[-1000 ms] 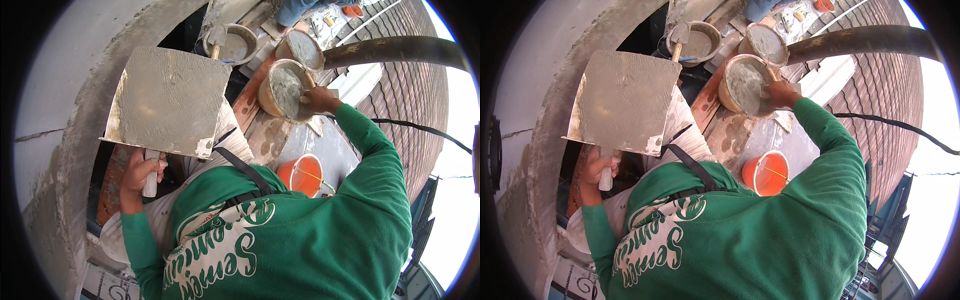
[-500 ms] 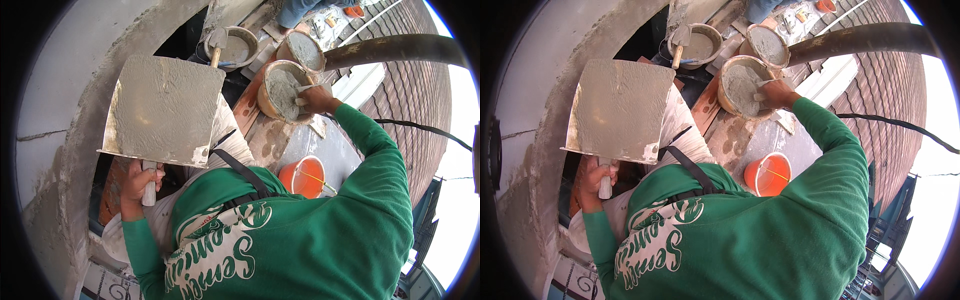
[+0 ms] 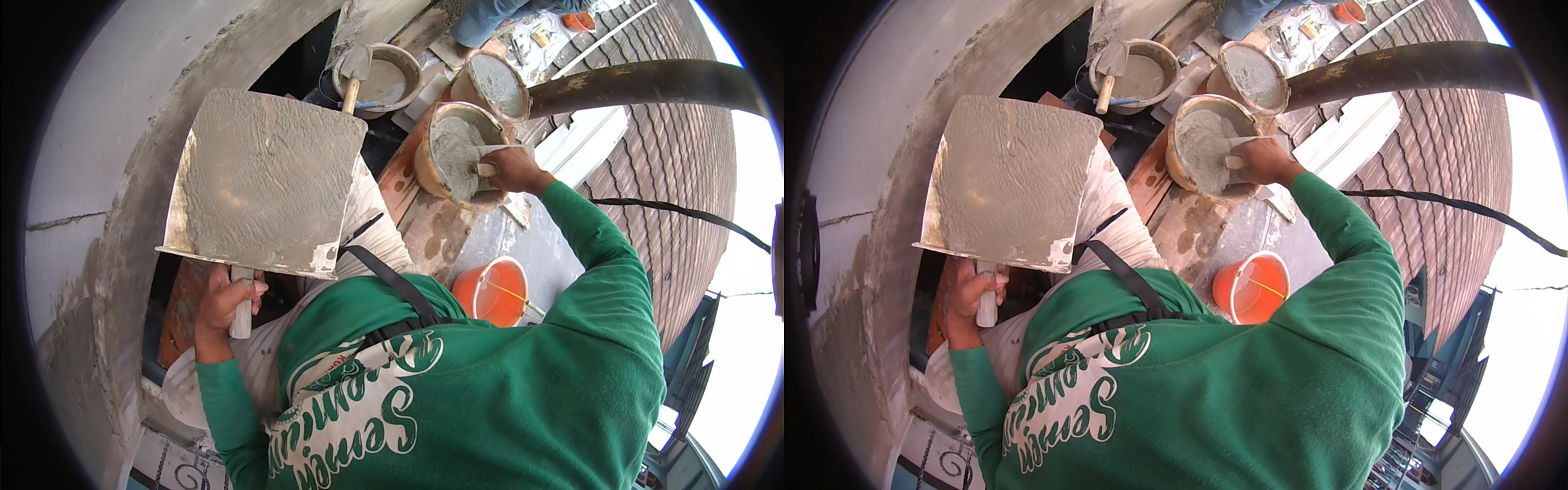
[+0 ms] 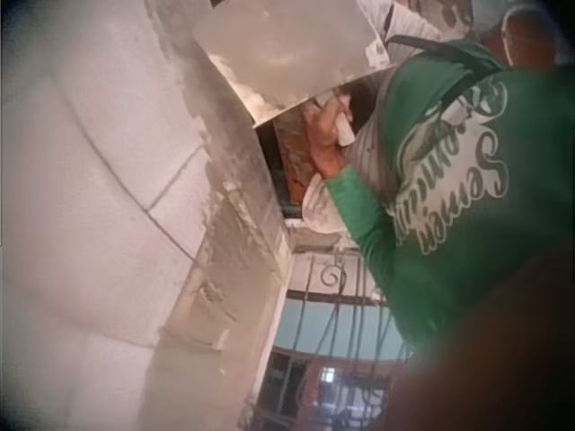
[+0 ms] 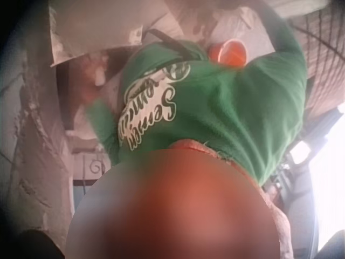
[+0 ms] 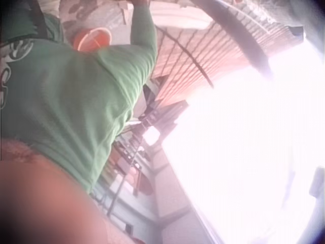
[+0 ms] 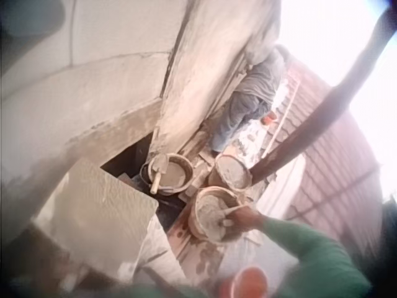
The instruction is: The person scoops plaster from a bucket using a trowel and applies it to a curved wall surface. They repeatedly transfer plaster onto a hawk and smooth it onto the wall with the trowel.
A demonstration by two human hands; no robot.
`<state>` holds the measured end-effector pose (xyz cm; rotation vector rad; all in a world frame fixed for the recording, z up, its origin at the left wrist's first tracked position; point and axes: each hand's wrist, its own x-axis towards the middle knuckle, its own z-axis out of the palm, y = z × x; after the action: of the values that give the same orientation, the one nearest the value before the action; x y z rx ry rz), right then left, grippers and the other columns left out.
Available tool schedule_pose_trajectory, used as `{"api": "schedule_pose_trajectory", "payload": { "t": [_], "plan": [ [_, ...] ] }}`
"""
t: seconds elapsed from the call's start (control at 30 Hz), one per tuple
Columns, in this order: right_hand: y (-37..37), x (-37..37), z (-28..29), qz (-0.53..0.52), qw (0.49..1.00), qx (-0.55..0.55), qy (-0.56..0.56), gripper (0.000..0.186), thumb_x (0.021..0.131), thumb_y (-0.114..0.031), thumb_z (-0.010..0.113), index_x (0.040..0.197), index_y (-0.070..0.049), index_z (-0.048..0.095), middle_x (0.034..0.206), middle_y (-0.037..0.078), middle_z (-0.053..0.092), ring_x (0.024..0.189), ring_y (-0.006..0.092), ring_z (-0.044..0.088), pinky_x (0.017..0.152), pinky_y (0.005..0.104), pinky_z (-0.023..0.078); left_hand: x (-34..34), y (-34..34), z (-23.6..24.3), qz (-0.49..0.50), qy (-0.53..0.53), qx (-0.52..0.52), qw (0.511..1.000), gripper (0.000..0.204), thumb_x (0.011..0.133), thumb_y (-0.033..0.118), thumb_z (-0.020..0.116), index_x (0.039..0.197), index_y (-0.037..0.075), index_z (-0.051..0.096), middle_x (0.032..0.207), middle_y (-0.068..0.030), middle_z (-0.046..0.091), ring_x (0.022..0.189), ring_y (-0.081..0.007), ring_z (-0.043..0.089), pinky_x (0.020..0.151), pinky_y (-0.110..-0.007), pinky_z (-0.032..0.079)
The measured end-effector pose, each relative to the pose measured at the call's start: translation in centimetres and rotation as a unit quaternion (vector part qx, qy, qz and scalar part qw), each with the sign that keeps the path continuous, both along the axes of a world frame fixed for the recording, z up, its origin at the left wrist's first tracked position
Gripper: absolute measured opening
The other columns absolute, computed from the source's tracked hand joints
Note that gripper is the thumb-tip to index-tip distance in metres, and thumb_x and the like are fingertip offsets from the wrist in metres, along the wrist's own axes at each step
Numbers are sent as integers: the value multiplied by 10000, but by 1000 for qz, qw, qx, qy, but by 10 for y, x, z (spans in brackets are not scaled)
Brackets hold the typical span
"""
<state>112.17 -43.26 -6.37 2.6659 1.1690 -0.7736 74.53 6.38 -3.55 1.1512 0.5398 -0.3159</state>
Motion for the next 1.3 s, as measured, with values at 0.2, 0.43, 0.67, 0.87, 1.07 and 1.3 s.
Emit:
{"api": "schedule_pose_trajectory", "payload": {
  "t": [0.2, 0.43, 0.67, 0.87, 1.07, 1.3],
  "plan": [
    [18, 16, -11, 31, 996, -67, -45, 379, 763, -164, 722, 1140, -152, 754, 1006, 138, 763, 1006, 364, 735, 862, 505, 558, 22, -9, 4, -11, 4, 44, 999, 500, 798, 82, 699, 1263, -44, 566, 896, -102, 605, 652, -159, 597, 513, -307, 522],
    [27, -16, -14, -12, 991, -110, -71, 396, 741, -165, 743, 1135, -185, 774, 1017, 121, 774, 1020, 351, 740, 903, 476, 570, 14, -21, 11, -29, -3, 64, 997, 559, 815, 45, 765, 1307, -42, 515, 898, -97, 620, 660, -163, 621, 535, -304, 530],
    [14, 9, 14, -17, 996, -71, -42, 503, 715, -189, 717, 1213, -213, 780, 1067, 140, 779, 1044, 352, 733, 915, 481, 562, 36, -38, 8, -14, -44, 46, 998, 532, 852, 3, 752, 1333, -40, 530, 916, -91, 651, 643, -152, 607, 545, -294, 508],
    [-11, 25, 13, -23, 999, -43, -10, 554, 683, -203, 750, 1236, -182, 775, 1064, 167, 776, 1031, 366, 734, 956, 472, 565, 88, -66, 7, -79, -49, 75, 993, 589, 841, 36, 737, 1378, -27, 504, 954, -74, 625, 672, -137, 598, 547, -296, 510],
    [-42, 60, 9, -57, 998, 2, 39, 510, 690, -239, 771, 1189, -133, 780, 1078, 201, 767, 1036, 380, 726, 946, 465, 560, 135, -95, 15, -105, -57, 86, 989, 597, 846, 81, 733, 1389, -36, 513, 952, -64, 639, 731, -129, 607, 566, -291, 510],
    [-71, 60, 27, -163, 985, 52, 33, 592, 681, -262, 785, 1251, -108, 759, 1141, 228, 753, 1066, 390, 723, 979, 457, 557, 163, -119, -1, -60, -72, 91, 991, 458, 818, 64, 739, 1244, -16, 590, 875, -66, 615, 661, -140, 600, 531, -301, 512]
  ]
}}
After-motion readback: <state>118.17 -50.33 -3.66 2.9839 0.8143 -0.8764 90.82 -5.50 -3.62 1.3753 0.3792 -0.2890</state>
